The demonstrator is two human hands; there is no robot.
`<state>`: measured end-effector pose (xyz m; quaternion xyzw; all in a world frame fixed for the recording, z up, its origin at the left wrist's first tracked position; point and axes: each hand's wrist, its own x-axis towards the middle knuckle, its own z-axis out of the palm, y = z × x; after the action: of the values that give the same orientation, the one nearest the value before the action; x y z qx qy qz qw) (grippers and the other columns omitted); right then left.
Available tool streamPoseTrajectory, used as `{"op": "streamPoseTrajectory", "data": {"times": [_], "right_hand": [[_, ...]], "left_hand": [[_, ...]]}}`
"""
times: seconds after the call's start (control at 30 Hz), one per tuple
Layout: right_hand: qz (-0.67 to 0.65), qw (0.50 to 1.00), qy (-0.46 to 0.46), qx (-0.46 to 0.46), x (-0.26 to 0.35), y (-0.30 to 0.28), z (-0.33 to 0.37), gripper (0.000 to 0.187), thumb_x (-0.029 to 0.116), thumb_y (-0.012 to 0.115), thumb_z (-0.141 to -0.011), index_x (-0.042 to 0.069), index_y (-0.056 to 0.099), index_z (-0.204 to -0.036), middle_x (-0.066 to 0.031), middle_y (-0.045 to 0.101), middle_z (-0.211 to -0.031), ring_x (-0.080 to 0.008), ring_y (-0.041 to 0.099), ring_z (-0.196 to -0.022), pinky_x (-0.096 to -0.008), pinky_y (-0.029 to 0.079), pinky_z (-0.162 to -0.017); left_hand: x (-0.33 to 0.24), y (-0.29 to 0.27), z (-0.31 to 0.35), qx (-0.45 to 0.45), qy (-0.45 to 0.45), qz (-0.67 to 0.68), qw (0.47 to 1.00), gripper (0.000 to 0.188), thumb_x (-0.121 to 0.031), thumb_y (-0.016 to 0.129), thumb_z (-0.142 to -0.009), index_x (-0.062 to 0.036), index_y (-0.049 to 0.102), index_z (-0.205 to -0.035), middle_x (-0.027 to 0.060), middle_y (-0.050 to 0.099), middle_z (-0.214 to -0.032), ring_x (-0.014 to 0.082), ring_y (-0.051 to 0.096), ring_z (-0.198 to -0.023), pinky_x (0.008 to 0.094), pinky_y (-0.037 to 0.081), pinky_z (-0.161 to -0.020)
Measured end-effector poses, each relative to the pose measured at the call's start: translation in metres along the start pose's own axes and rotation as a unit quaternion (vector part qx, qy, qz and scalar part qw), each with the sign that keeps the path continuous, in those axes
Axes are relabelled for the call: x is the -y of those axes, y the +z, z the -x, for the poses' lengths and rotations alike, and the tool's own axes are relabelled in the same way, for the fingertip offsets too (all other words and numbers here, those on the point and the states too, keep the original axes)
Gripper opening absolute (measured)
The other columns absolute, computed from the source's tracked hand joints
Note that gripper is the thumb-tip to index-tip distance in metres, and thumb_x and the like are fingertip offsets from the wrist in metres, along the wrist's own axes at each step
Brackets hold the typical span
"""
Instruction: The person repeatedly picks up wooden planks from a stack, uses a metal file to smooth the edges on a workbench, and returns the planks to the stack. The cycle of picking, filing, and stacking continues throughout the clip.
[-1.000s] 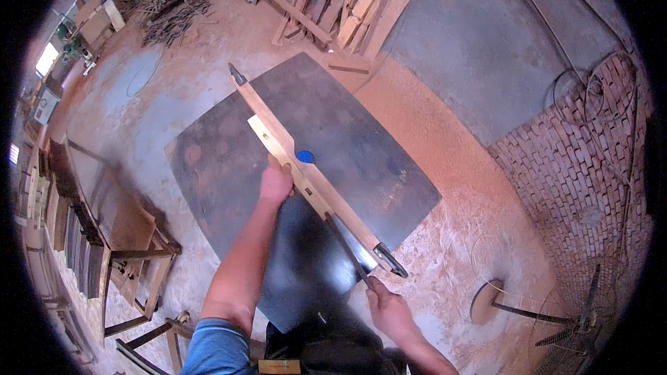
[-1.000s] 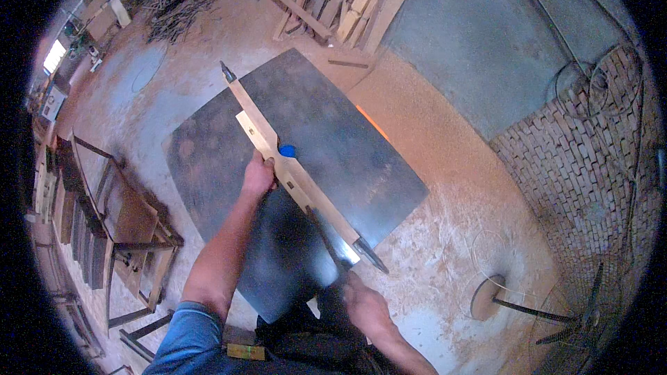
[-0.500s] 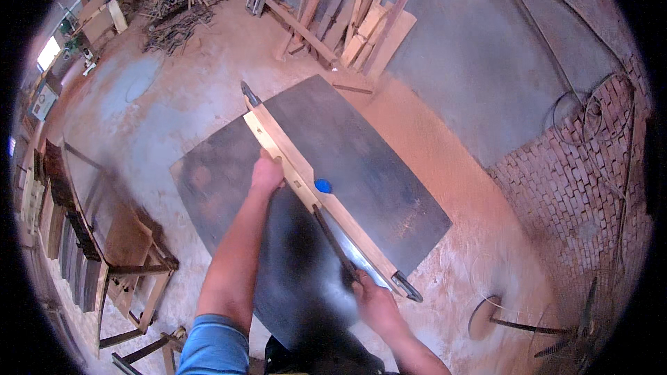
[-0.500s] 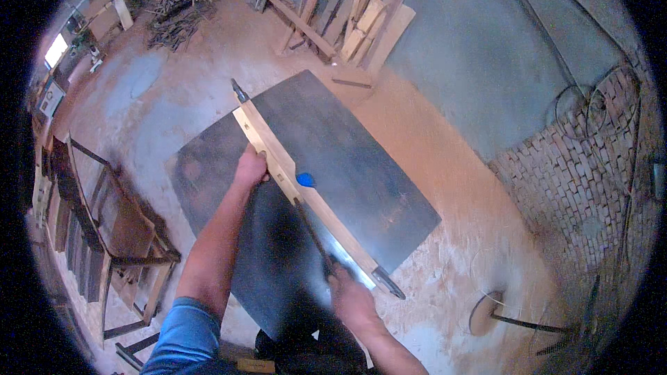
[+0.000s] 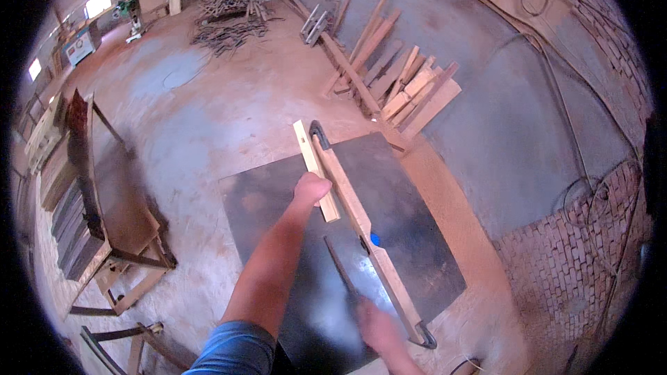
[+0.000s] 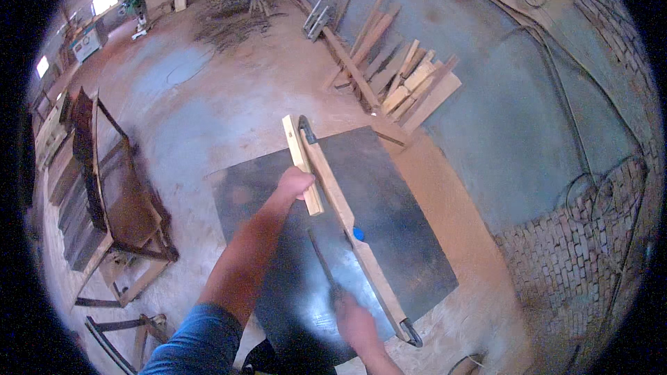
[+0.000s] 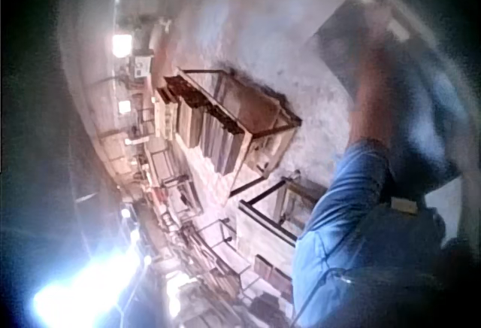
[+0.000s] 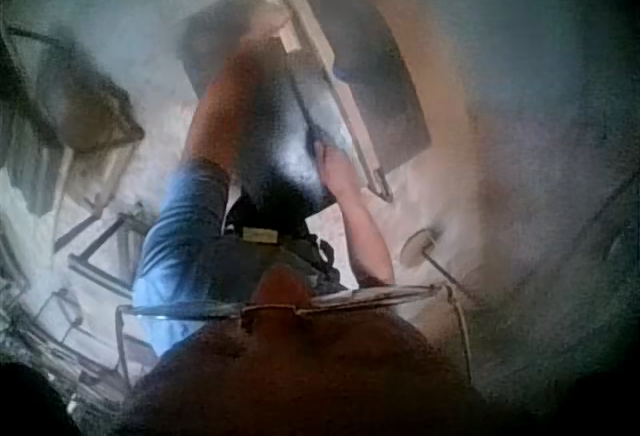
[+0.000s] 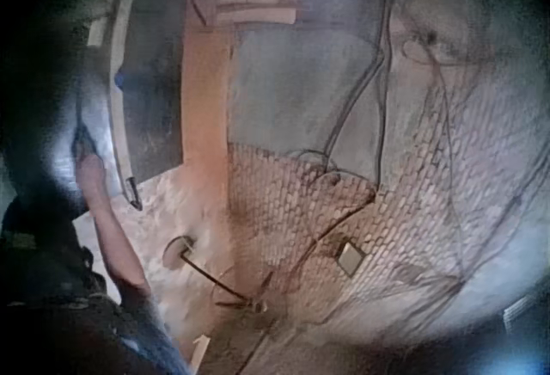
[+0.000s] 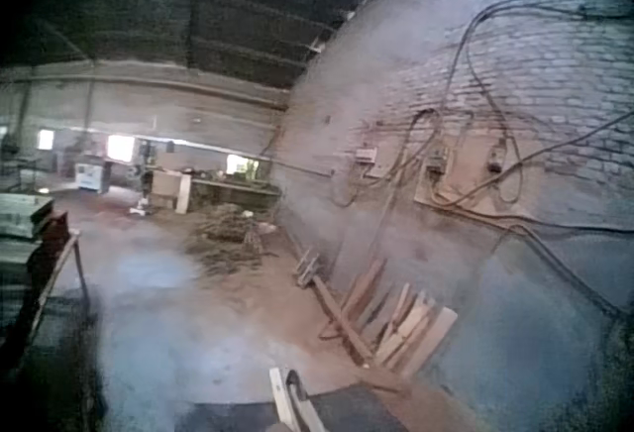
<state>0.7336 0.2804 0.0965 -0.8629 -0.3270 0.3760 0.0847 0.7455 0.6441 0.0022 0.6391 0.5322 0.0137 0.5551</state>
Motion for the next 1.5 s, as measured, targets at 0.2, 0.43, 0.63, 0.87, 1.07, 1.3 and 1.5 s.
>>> {"op": "streamPoseTrajectory", "data": {"times": [0.2, 0.43, 0.63, 0.87, 1.07, 1.3, 1.5], "right_hand": [[-0.013, 0.984, -0.139, -0.114, -0.085, 0.078, 0.06, 0.041, 0.033, 0.045, -0.096, -0.001, 0.058, -0.115, -0.023, 0.065, -0.088, -0.0399, 0.062, -0.077, -0.0486, 0.049, -0.064], [0.131, 0.988, -0.065, 0.039, -0.063, 0.038, 0.067, 0.058, 0.044, 0.038, -0.098, -0.004, 0.05, -0.128, -0.0281, 0.051, -0.127, -0.0408, 0.049, -0.117, -0.0407, 0.039, -0.099], [0.061, 0.978, -0.196, 0.041, -0.039, 0.04, 0.093, 0.053, 0.034, 0.039, -0.099, -0.009, 0.047, -0.128, -0.0287, 0.049, -0.129, -0.04, 0.047, -0.119, -0.0411, 0.036, -0.102], [0.129, 0.954, -0.233, 0.138, 0.034, 0.085, 0.132, 0.054, 0.038, 0.039, -0.099, -0.005, 0.047, -0.13, -0.0258, 0.052, -0.128, -0.0398, 0.049, -0.117, -0.0423, 0.037, -0.1], [0.196, 0.903, -0.336, 0.184, 0.075, 0.137, 0.167, 0.054, 0.039, 0.04, -0.098, -0.005, 0.05, -0.128, -0.0253, 0.053, -0.127, -0.0398, 0.049, -0.118, -0.0422, 0.038, -0.1], [0.286, 0.824, -0.445, 0.203, 0.116, 0.212, 0.183, 0.054, 0.038, 0.04, -0.098, -0.007, 0.05, -0.127, -0.0264, 0.051, -0.129, -0.0394, 0.046, -0.122, -0.0404, 0.035, -0.104], [0.299, 0.797, -0.475, 0.221, 0.152, 0.259, 0.204, 0.052, 0.036, 0.04, -0.098, -0.007, 0.05, -0.127, -0.0262, 0.051, -0.129, -0.0385, 0.046, -0.123, -0.0394, 0.035, -0.104]], "left_hand": [[0.127, -0.023, 0.084, 0.19, 0.179, 0.459, 0.849, 0.029, -0.005, 0.059, -0.08, -0.0055, 0.056, -0.109, 0.0096, 0.064, -0.094, 0.0236, 0.066, -0.084, 0.0376, 0.057, -0.074], [0.236, -0.008, 0.323, -0.073, 0.037, 0.464, 0.882, 0.033, -0.029, 0.061, -0.091, -0.0028, 0.055, -0.11, 0.0033, 0.059, -0.086, 0.0135, 0.055, -0.079, 0.0298, 0.047, -0.07], [0.377, 0.036, 0.467, -0.344, -0.027, 0.438, 0.83, 0.035, -0.025, 0.064, -0.088, 0.0007, 0.055, -0.11, 0.0074, 0.062, -0.088, 0.0141, 0.058, -0.084, 0.031, 0.048, -0.076], [0.46, 0.071, 0.602, -0.561, -0.114, 0.523, 0.632, 0.027, -0.019, 0.059, -0.088, -0.0025, 0.057, -0.11, 0.0048, 0.062, -0.085, 0.0129, 0.059, -0.071, 0.0281, 0.049, -0.066], [0.492, 0.07, 0.706, -0.692, -0.122, 0.566, 0.43, 0.024, -0.019, 0.054, -0.089, -0.0002, 0.057, -0.104, 0.0071, 0.06, -0.082, 0.016, 0.058, -0.071, 0.03, 0.048, -0.064], [0.586, 0.125, 0.819, -0.817, -0.283, 0.469, 0.183, 0.03, -0.012, 0.059, -0.078, 0.003, 0.054, -0.103, 0.0123, 0.059, -0.085, 0.0193, 0.057, -0.077, 0.0324, 0.047, -0.069], [0.584, 0.154, 0.867, -0.8, -0.457, 0.376, 0.098, 0.029, -0.013, 0.059, -0.077, 0.0044, 0.056, -0.099, 0.0167, 0.061, -0.089, 0.0254, 0.059, -0.082, 0.0372, 0.047, -0.077]]}}
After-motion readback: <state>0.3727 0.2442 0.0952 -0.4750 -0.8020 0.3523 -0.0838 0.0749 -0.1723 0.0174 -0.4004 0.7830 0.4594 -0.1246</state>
